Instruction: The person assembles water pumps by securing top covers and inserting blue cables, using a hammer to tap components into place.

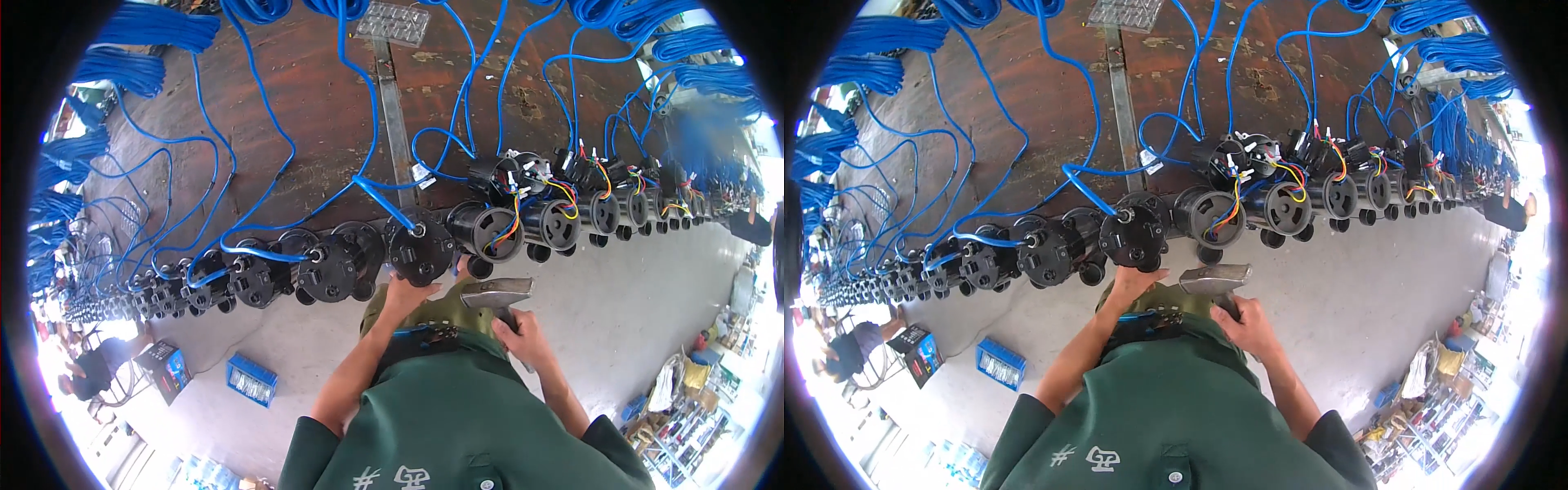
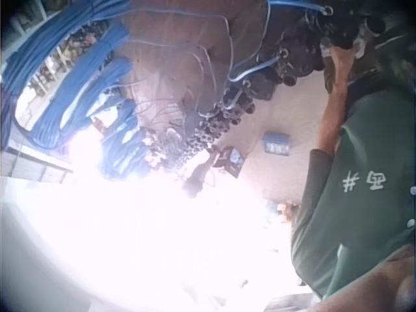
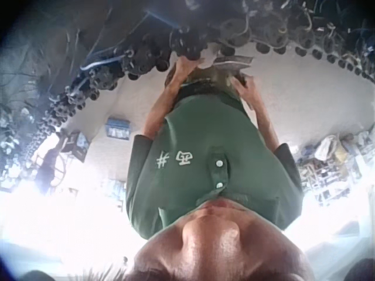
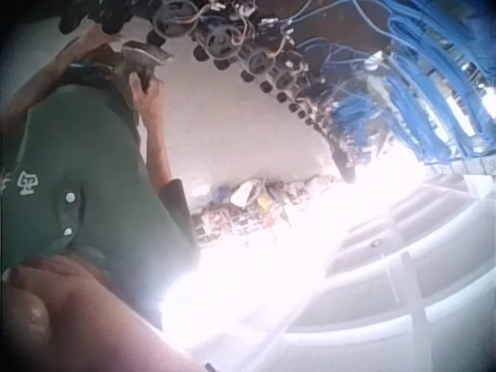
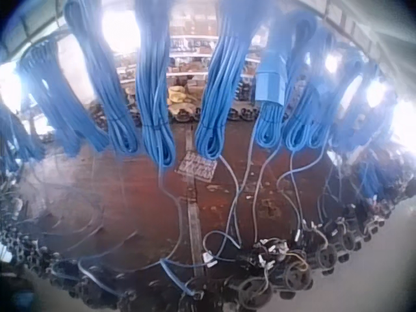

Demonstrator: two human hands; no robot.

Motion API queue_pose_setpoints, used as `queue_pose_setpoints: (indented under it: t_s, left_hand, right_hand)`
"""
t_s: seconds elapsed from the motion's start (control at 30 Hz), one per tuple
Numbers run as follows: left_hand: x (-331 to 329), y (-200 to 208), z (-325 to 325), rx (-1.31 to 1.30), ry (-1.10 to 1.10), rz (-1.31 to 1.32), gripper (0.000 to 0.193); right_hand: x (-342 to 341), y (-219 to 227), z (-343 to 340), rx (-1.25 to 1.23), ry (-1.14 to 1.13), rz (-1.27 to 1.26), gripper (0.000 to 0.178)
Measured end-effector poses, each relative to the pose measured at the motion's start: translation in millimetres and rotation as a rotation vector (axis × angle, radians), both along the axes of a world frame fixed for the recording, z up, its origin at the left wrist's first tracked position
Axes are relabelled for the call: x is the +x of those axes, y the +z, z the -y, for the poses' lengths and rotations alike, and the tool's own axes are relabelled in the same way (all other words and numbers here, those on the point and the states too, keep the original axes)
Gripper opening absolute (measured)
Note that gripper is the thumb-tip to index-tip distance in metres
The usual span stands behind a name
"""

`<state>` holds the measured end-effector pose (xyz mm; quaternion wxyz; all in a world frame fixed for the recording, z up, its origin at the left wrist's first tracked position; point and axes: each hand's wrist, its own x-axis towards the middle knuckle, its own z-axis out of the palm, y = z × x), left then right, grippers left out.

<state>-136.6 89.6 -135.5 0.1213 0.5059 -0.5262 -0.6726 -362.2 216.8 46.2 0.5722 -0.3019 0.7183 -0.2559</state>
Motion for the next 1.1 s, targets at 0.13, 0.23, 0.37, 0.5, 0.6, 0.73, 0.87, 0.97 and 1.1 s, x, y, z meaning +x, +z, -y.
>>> queue_pose_setpoints:
  t_s: [0.13, 0.23, 0.37, 0.5, 0.6, 0.73, 0.87, 0.97, 1.1]
  left_hand:
    - [1, -33, -10, 0.024, 0.067, -0.007, 0.054]
    - [5, -45, -8, -0.111, -0.084, 0.044, 0.075]
    - [7, -39, -7, -0.070, -0.039, 0.001, 0.076]
    - [-3, -34, -9, -0.206, 0.142, -0.135, 0.066]
    - [-9, -6, 5, -0.230, 0.102, 0.035, 0.063]
    - [-2, -21, -3, -0.112, 0.140, -0.035, 0.060]
    - [-9, -14, 4, -0.214, 0.041, 0.027, 0.061]
    - [-8, -12, 8, -0.228, -0.010, 0.050, 0.062]
    - [-2, -18, 6, -0.184, 0.010, 0.104, 0.056]
  right_hand:
    - [15, 3, 5, -0.047, -0.098, 0.100, 0.035]
    - [12, 9, 10, -0.091, -0.244, 0.291, 0.035]
    - [-1, 33, 29, -0.272, -0.412, 0.524, 0.036]
    - [28, 11, 43, 0.034, -0.144, 0.186, 0.039]
    - [29, 29, 32, 0.162, -0.298, 0.472, 0.034]
    - [-6, 59, 25, -0.064, -0.307, 0.425, 0.033]
    - [4, 51, 44, -0.371, -0.488, 0.313, 0.039]
    - [36, 23, 48, 0.077, -0.169, 0.192, 0.037]
    - [18, 24, 21, 0.137, -0.258, 0.220, 0.034]
